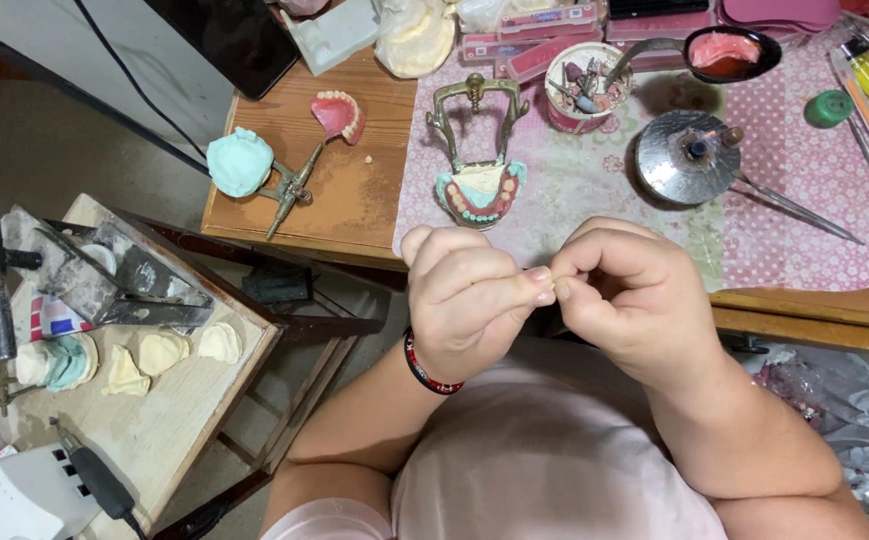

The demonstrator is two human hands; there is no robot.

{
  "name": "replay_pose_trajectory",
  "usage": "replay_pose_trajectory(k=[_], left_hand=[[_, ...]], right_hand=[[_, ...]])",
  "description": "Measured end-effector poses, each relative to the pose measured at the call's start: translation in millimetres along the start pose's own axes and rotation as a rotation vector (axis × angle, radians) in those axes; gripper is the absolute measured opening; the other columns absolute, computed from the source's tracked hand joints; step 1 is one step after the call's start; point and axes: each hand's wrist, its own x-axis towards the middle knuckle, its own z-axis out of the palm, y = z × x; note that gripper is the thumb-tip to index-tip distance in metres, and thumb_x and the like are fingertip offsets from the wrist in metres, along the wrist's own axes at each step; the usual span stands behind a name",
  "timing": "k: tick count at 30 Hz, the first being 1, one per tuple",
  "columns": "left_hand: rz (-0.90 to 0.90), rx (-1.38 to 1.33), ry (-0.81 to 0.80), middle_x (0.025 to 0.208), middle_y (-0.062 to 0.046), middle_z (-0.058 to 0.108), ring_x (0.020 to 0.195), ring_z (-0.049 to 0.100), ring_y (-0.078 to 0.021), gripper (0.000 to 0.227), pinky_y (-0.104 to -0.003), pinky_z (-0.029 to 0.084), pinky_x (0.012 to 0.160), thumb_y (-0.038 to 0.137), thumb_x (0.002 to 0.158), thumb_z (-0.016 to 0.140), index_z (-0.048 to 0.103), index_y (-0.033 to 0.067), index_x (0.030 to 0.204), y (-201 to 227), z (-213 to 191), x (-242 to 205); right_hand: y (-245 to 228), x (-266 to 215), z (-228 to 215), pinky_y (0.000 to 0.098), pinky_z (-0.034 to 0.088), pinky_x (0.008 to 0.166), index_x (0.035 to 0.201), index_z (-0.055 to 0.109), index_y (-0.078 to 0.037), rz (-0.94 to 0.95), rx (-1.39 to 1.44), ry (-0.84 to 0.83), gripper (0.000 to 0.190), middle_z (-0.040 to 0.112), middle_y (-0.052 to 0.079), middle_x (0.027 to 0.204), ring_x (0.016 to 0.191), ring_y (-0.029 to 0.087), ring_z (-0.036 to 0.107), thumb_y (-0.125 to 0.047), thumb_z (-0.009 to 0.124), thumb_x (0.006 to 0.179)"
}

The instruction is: The person is working on a dental mold, applying and shaping a pink material around the teeth using a small tool. They also use a rotary tool to refine a small piece of material before returning to the mold.

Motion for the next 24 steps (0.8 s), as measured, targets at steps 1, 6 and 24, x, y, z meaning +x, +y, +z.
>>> replay_pose_trajectory(k=[1, 6, 24], left_hand=[[0.001, -0.002, 0.0, 0.093, 0.009, 0.064, 0.086, 0.06, -0.0193, 0.009, -0.036, 0.037, 0.09, 0.023, 0.098, 0.078, 0.075, 0.0258, 0.105, 1.2, 0.0, -0.6], [-0.086, -0.182, -0.057, 0.097, 0.006, 0.068, 0.089, 0.061, -0.0224, 0.004, -0.037, 0.042, 0.091, 0.023, 0.098, 0.076, 0.074, 0.0224, 0.102, 6.7, -1.5, 1.2], [-0.258, 0.065, 0.0, 0.089, 0.0, 0.065, 0.086, 0.062, -0.021, 0.007, -0.037, 0.04, 0.09, 0.022, 0.098, 0.068, 0.072, 0.0168, 0.094, 11.6, -40.7, -33.3]], right_hand=[[0.0, -0.4, -0.5, 0.0244, 0.045, 0.066, 0.081, 0.07, -0.008, 0.0, -0.001, 0.002, 0.008, 0.063, 0.0, 0.077, 0.071, 0.01, 0.057, -0.003, 0.067, 0.085], [9.1, -3.2, -27.8, 0.0274, 0.045, 0.069, 0.079, 0.064, -0.009, -0.1, 0.1, -0.024, 0.011, 0.061, 0.003, 0.076, 0.069, 0.014, 0.057, -0.007, 0.058, 0.088], [106.1, 115.5, -212.8, 0.0317, 0.047, 0.091, 0.138, 0.082, -0.004, -0.331, -0.714, -0.082, 0.028, 0.059, 0.011, 0.111, 0.099, 0.021, 0.057, 0.011, 0.086, 0.115]])
